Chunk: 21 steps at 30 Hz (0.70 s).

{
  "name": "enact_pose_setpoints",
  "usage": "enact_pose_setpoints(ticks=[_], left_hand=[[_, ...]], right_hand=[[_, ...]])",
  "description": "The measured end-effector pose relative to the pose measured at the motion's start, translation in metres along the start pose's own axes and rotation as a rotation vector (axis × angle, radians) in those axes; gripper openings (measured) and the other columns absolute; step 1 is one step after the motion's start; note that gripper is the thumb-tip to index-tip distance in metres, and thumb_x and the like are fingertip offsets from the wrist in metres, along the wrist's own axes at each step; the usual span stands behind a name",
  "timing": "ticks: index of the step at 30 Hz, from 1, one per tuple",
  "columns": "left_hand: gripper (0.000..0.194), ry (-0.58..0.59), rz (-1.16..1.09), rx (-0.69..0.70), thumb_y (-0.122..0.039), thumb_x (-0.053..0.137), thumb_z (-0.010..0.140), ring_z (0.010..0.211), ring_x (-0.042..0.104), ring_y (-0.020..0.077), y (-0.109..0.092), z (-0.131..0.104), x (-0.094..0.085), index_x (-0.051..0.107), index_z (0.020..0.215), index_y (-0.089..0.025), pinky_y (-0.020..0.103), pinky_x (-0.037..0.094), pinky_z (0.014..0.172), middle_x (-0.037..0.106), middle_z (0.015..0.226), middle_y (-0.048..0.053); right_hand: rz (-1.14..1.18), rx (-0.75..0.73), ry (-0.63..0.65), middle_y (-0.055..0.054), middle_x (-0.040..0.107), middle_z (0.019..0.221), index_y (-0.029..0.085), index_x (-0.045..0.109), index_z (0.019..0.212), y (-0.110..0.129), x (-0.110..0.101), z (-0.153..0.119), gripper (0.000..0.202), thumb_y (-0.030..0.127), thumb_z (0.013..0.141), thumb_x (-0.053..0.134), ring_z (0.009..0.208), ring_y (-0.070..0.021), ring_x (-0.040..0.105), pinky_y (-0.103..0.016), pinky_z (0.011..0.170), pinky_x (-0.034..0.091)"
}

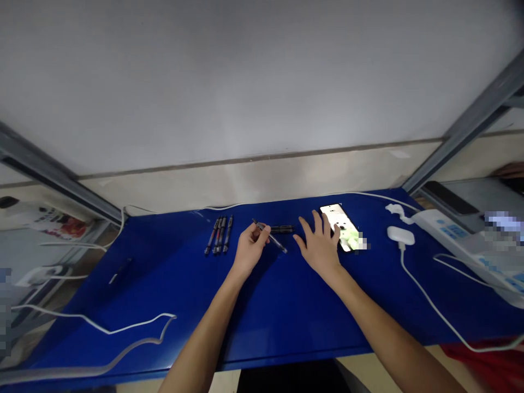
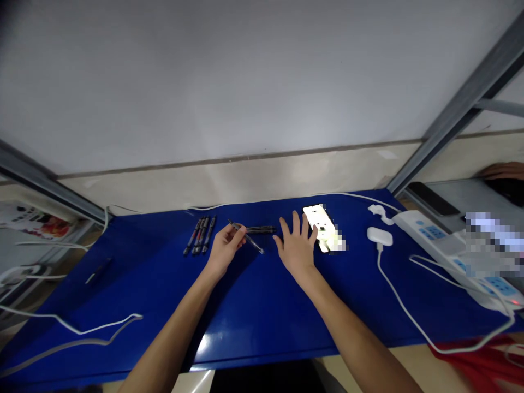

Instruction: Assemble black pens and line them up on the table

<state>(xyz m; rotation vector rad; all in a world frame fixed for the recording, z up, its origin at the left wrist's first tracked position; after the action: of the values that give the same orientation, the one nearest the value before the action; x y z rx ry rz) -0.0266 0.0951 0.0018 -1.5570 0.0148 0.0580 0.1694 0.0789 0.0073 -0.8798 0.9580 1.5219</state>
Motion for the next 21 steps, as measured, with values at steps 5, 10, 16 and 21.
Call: enact_pose_setpoints(ticks=[5,10,16,21], left_hand=[[0.04,0.008,-0.112,-0.046,-0.054,0.064,0.081,0.054,0.053,0.0098,-0.003,-0.001,0.001,0.064,0.086,-0.015,0.019,0.035,0.049,0.06,0.061,0.001],[0.042,-0.013,-0.293,-0.068,-0.053,0.062,0.084,0.053,0.052,0.0092,-0.006,0.0,-0.001,0.062,0.071,-0.013,0.021,0.033,0.046,0.067,0.072,0.007],[0.037,0.061,-0.335,-0.065,-0.049,0.066,0.082,0.061,0.055,0.0107,-0.004,-0.002,0.006,0.072,0.085,-0.012,0.022,0.038,0.052,0.069,0.082,0.009],[0.037,0.132,-0.251,-0.084,-0.048,0.071,0.079,0.059,0.052,0.0092,-0.004,-0.006,0.014,0.074,0.091,-0.014,0.022,0.037,0.054,0.066,0.073,0.004]], right_hand=[[0.102,-0.033,0.018,-0.018,0.043,0.146,0.019,0.053,0.136,0.004,0.002,0.001,0.046,0.041,0.097,0.044,0.139,-0.0396,0.026,-0.064,0.108,0.018],[0.613,-0.12,0.174,-0.012,0.06,0.124,0.023,0.057,0.128,0.015,-0.004,0.008,0.036,0.034,0.094,0.052,0.12,-0.0271,0.051,-0.045,0.096,0.044],[1.386,0.085,0.417,-0.006,0.068,0.089,0.019,0.06,0.12,0.025,-0.004,0.008,0.037,0.043,0.093,0.052,0.075,-0.0165,0.062,-0.03,0.063,0.048],[1.621,0.246,0.328,-0.003,0.064,0.075,0.018,0.061,0.11,0.017,-0.003,0.01,0.032,0.044,0.092,0.055,0.067,-0.0147,0.058,-0.03,0.062,0.044]])
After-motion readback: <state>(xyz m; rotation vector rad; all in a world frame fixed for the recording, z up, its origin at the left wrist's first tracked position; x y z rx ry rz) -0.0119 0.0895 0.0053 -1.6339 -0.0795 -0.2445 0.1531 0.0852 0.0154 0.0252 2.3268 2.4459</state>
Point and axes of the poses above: each hand's wrist, its own z-axis towards the middle knuckle, its own x-axis out of the palm, y = z × x, the point moved 7 cm from there along z, towards the middle knuckle
